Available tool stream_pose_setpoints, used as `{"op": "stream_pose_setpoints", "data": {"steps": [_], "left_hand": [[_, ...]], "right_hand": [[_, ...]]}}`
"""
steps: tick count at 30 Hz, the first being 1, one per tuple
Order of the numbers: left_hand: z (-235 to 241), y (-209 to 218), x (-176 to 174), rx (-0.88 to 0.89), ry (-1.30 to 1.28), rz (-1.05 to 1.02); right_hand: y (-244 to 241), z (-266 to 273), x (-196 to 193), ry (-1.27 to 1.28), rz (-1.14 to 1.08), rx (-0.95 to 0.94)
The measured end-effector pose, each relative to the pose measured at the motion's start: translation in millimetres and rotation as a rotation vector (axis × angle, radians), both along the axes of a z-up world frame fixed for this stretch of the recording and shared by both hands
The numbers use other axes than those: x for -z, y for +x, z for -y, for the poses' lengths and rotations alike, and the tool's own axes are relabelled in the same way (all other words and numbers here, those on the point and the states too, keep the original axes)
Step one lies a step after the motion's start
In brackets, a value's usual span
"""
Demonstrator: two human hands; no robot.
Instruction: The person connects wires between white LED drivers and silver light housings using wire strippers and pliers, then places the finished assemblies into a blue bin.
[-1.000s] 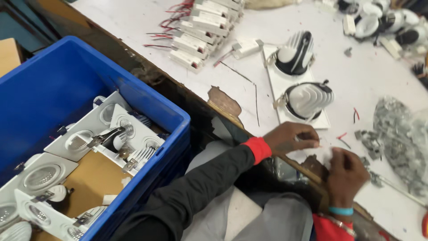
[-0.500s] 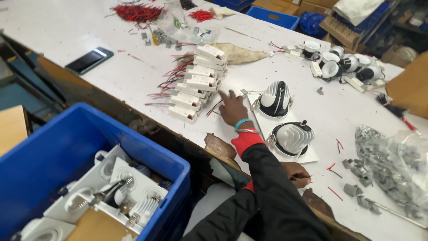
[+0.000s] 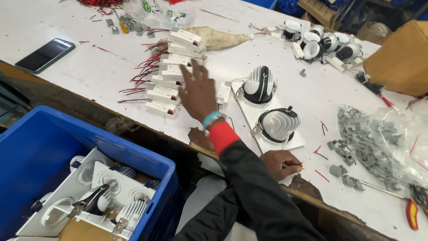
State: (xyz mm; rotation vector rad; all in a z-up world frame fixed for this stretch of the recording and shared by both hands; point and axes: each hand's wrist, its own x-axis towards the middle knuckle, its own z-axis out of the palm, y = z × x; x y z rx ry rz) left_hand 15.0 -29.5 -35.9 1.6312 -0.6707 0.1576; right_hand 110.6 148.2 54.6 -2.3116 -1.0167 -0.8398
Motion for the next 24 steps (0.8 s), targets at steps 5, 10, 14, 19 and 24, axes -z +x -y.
{"op": "stream_pose_setpoints", "data": {"steps": [5,10,14,19,24], "left_hand": [[-14,-3,-9,0.076,0.032,-0.089],[-3,5,3,-0.004,0.091,-0.002],[2,10,12,-0.016,0.037,0.03],[-7,-12,-9,-0.116,0.046,-0.015],[-7,-21,-27,-0.335,0.004,0.096]], "right_hand": [[-5,-24,5,-0.124,-0.004,0.179],[4,-4,-1,0.043,-0.32,0.101],[-7,48,-19,0.436,-0.314,-0.115],[-102,222,-67,0.915,-0.701,-0.247],[-166,354,-84,1.307,-0.687,-0.226]]}}
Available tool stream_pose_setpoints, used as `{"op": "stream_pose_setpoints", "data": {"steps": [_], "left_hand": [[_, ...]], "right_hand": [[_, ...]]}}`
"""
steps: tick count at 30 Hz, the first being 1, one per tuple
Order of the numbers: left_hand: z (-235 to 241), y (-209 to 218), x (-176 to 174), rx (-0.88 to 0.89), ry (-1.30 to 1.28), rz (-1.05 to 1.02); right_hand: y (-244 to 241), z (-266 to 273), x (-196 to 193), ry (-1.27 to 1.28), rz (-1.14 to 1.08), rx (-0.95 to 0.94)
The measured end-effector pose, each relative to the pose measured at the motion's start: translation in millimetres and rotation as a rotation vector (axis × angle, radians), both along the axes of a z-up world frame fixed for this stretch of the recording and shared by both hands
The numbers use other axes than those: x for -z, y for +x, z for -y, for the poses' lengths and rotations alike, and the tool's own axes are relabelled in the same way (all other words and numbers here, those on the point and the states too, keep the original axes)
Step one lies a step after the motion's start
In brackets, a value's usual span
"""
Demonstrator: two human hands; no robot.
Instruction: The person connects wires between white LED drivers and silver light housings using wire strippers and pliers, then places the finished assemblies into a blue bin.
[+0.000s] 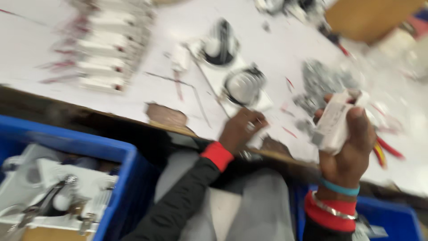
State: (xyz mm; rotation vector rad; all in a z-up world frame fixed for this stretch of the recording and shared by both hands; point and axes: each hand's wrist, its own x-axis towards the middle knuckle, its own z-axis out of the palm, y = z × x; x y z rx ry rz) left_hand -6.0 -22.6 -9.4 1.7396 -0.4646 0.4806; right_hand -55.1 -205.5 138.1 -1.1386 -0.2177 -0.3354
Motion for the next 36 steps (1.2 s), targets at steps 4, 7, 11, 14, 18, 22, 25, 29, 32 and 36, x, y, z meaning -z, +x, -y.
{"op": "stream_pose_setpoints", "data": {"steps": [4,7,11,14,18,22,25,29,32,36], "left_hand": [[-6,2,-2,-0.087,0.078,0.186],[-1,-5,-14,-0.257,0.155,0.277],[-1,-8,-22,-0.098,0.13,0.069],[-2,-8,-18,-0.025,0.081,0.016],[0,-8,-15,0.111,0.031,-0.154],[-2,-5,-13,0.256,-0.078,-0.156],[-7,-3,-12,0.273,-0.053,-0.074],[-7,-2,-10,0.218,-0.011,-0.133],[-4,-1,-14,0.195,0.03,-0.221],[0,-2,-19,0.204,0.024,-0.191]], "right_hand": [[-9,65,36,-0.217,-0.278,0.004],[-6,74,62,-0.032,-0.538,-0.17],[-8,57,66,-0.742,-0.557,-0.052],[7,57,69,-1.014,-0.339,-0.007],[26,64,83,-1.237,0.015,-0.095],[27,56,92,-1.377,0.135,-0.097],[21,45,89,-1.474,0.156,-0.05],[15,48,84,-1.516,0.233,-0.031],[18,73,86,-1.252,0.328,0.024],[30,139,93,-1.509,0.155,0.515]]}}
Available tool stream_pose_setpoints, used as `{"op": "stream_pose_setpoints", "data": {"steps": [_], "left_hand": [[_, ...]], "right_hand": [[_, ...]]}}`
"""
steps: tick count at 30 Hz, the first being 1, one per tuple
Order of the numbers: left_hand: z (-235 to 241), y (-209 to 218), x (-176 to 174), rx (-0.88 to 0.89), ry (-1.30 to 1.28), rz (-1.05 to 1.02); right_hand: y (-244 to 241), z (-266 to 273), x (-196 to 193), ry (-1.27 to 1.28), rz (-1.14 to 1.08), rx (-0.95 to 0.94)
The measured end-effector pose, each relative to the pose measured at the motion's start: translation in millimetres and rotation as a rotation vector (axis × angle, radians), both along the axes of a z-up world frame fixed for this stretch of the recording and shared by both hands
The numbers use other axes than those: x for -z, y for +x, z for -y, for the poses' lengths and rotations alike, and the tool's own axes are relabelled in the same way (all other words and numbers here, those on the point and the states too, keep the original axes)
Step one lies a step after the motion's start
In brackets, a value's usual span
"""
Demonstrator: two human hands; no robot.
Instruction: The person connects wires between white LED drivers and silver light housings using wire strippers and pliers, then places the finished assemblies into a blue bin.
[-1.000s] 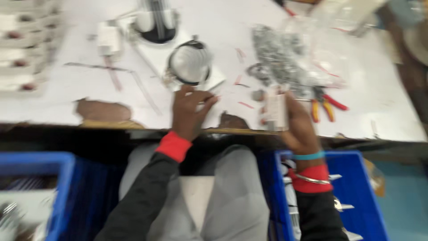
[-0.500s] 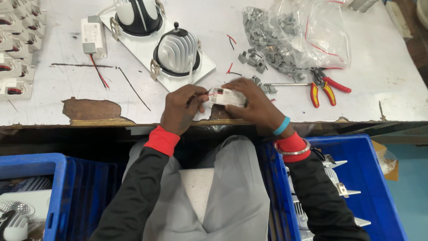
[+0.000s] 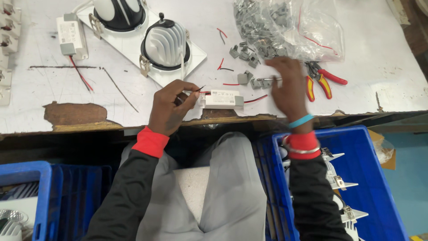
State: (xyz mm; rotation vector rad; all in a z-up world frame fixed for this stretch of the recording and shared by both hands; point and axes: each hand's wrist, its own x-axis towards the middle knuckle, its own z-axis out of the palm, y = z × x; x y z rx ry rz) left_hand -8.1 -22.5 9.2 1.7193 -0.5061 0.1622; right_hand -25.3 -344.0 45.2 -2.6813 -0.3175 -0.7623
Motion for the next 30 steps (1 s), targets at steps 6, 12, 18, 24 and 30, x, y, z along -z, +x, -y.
{"op": "stream_pose_setpoints", "data": {"steps": [6,12,18,24,30], "left_hand": [[-2,2,6,-0.011,-0.001,0.092],[0,6,13,-0.064,0.0,0.043],[1,3,7,-0.054,0.053,0.059],[1,4,2,-0.052,0.072,0.044],[0,6,0,-0.04,0.106,0.017]], "right_hand": [[13,50,19,-0.142,-0.053,0.126],[8,29,1,0.188,0.176,0.029],[7,-33,-50,1.369,0.086,-0.455],[27,-90,-64,1.94,-0.364,-0.626],[44,-118,-38,1.604,-0.418,-0.6]]}}
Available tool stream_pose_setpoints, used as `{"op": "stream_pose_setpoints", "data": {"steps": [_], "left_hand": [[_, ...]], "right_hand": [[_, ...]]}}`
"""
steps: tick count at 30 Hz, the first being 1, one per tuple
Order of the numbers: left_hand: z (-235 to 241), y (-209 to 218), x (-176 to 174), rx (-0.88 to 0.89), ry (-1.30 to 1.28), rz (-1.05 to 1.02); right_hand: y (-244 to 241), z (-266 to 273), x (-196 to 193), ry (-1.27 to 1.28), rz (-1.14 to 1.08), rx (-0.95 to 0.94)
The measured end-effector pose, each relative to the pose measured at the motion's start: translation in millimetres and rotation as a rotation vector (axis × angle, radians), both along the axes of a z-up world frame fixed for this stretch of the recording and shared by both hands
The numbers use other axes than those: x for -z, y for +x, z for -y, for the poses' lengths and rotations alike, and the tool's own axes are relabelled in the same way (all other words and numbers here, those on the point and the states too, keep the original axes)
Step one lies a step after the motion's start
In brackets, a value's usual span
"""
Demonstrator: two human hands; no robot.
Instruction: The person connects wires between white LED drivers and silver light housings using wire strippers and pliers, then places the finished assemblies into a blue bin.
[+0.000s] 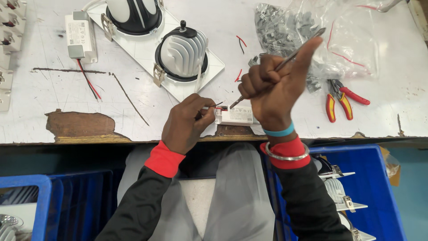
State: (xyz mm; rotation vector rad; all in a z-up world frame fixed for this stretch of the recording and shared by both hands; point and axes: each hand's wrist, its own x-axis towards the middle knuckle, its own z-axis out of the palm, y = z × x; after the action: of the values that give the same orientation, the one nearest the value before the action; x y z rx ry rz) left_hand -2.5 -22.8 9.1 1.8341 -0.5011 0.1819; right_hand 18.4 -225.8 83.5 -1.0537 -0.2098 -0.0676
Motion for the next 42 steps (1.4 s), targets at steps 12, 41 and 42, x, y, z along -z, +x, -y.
{"op": "stream_pose_setpoints", "data": {"steps": [12,41,42], "left_hand": [[0,2,0,-0.019,0.058,-0.003],[-1,4,-4,0.011,0.021,-0.032],[-1,4,-4,0.012,0.026,-0.033]], "right_hand": [[13,-6,29,-0.121,0.012,-0.001],[0,-5,34,-0.057,0.0,0.063],[0,-6,34,-0.057,-0.003,0.076]]}}
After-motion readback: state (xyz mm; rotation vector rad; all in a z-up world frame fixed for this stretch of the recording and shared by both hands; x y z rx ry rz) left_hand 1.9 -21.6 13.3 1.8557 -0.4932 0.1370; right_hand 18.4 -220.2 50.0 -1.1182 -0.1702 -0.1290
